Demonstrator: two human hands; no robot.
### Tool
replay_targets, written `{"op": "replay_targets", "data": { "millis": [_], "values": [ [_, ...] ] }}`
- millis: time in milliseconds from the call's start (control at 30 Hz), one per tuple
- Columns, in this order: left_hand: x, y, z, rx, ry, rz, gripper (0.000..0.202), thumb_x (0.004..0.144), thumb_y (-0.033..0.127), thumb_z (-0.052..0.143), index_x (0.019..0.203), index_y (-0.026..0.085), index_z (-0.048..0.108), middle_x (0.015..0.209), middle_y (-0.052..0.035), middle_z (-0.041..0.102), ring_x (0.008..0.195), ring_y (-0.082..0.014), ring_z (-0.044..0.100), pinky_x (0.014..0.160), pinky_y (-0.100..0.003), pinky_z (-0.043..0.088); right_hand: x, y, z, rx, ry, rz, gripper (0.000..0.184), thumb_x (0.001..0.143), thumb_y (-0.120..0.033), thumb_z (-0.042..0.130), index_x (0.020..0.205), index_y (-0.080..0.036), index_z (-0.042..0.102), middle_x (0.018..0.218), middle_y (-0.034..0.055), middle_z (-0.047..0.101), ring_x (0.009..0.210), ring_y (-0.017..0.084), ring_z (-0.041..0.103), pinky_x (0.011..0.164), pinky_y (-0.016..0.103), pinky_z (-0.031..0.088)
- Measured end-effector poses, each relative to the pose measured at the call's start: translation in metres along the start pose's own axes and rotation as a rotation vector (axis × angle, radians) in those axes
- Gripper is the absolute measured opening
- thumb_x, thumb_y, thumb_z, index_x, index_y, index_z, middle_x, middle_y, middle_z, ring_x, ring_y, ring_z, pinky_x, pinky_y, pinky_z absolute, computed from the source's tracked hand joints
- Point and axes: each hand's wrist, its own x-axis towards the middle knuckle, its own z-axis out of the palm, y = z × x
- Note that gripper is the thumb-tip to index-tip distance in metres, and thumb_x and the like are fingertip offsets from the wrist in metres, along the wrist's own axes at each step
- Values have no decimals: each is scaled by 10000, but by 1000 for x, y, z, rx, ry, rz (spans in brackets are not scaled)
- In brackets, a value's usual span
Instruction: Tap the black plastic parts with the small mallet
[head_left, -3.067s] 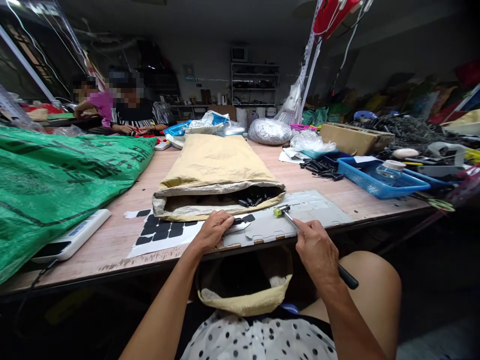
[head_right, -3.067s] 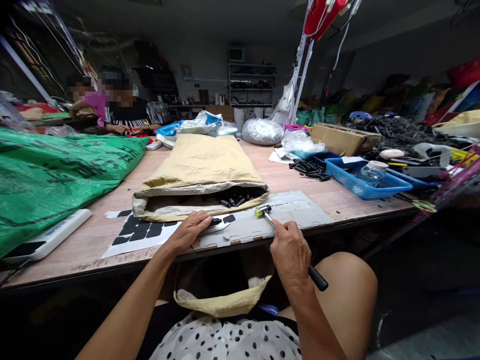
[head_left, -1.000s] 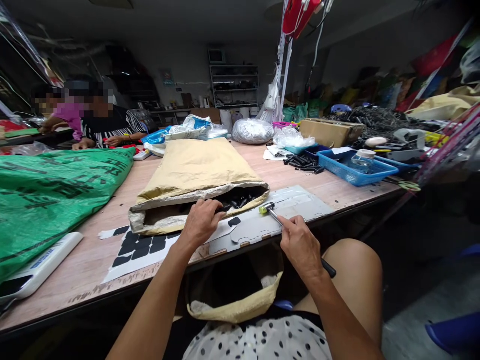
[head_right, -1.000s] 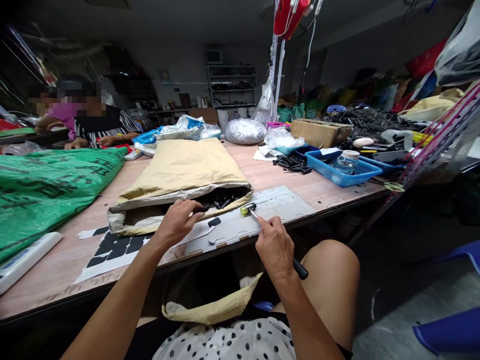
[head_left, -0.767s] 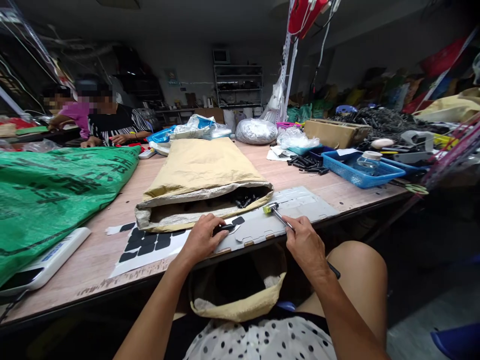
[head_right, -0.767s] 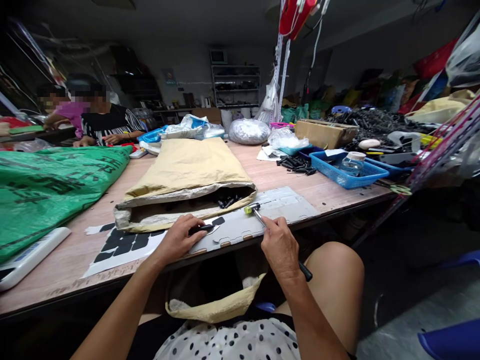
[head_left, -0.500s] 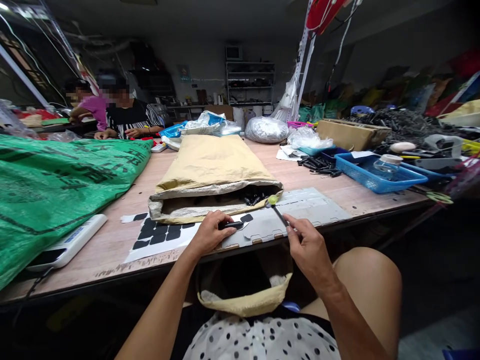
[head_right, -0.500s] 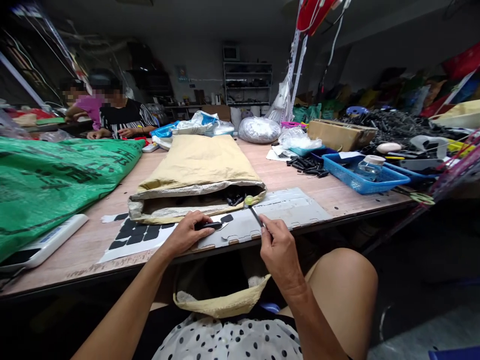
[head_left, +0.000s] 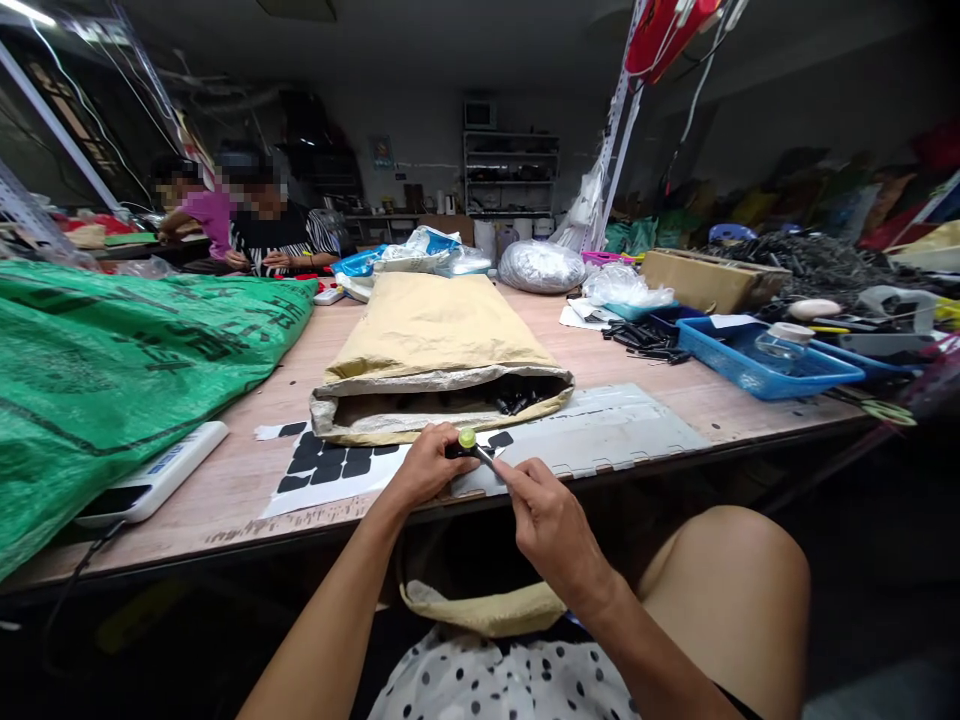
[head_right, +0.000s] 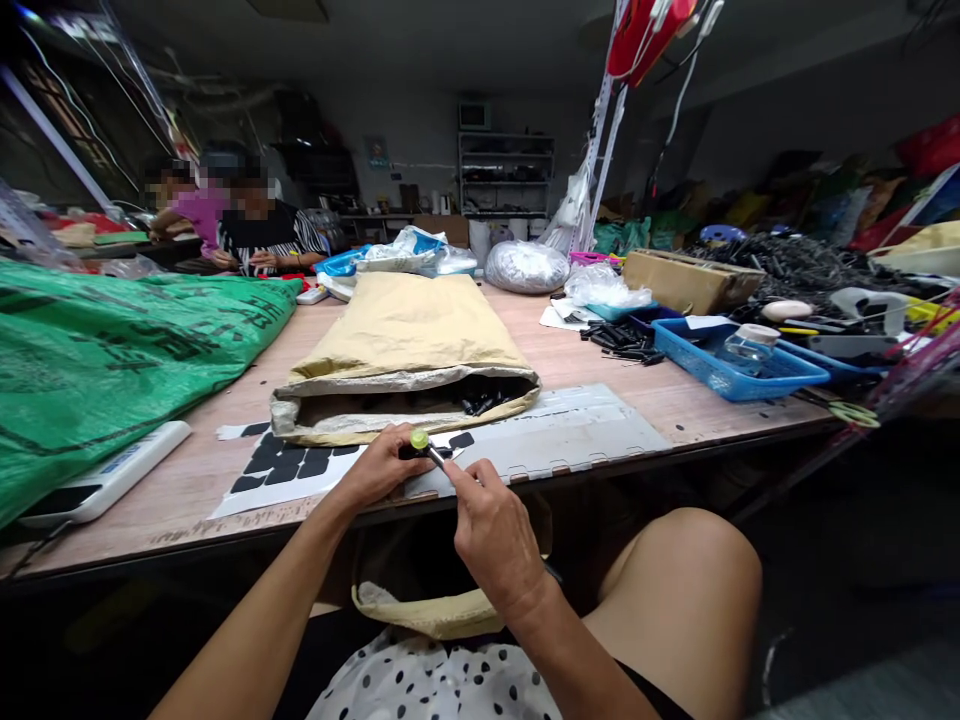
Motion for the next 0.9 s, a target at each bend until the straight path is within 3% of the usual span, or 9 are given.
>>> {"op": "replay_targets", "data": {
  "millis": [67,233,400,533,733,900],
  "values": [
    [0,0,0,1,-6,-4,139,826,335,722,791,201,731,858,-28,662,932,-241,574,874,-362,417,0,2,-2,0,-12,14,490,959,-91,421,1358,-272,641,959,49,627,856,154,651,820,255,536],
    [0,-2,2,-58,30,-47,199,785,318,750,949,206,769,972,-45,696,1026,-264,585,910,-368,425,0,8,-11,58,126,15,480,994,-127,403,1412,-260,599,996,57,631,895,154,652,875,262,526],
    [-1,1,2,-53,21,-53,192,770,316,739,923,202,765,937,-46,684,983,-257,583,898,-370,433,-4,9,-9,19,29,56,457,990,-123,395,1346,-253,652,945,48,637,863,150,656,828,243,521],
    [-2,4,-3,-72,1,-45,211,814,361,703,951,211,759,976,-49,690,1019,-262,564,931,-375,417,-2,19,-16,0,124,83,440,985,-143,420,1334,-263,658,976,42,663,877,147,659,852,243,505],
    [-4,3,-11,-133,-49,-45,477,1011,490,389,872,214,752,877,-34,683,950,-248,548,943,-372,393,-1,57,-52,-313,225,346,378,944,-158,536,1256,-286,708,1036,20,696,898,149,654,754,245,462],
    [-6,2,-12,-243,-29,-129,520,1001,555,389,866,204,749,897,-44,629,946,-244,548,867,-341,414,-6,86,-64,-521,196,504,314,942,-169,577,1188,-256,752,1025,37,692,877,161,630,695,274,406]
  ]
}}
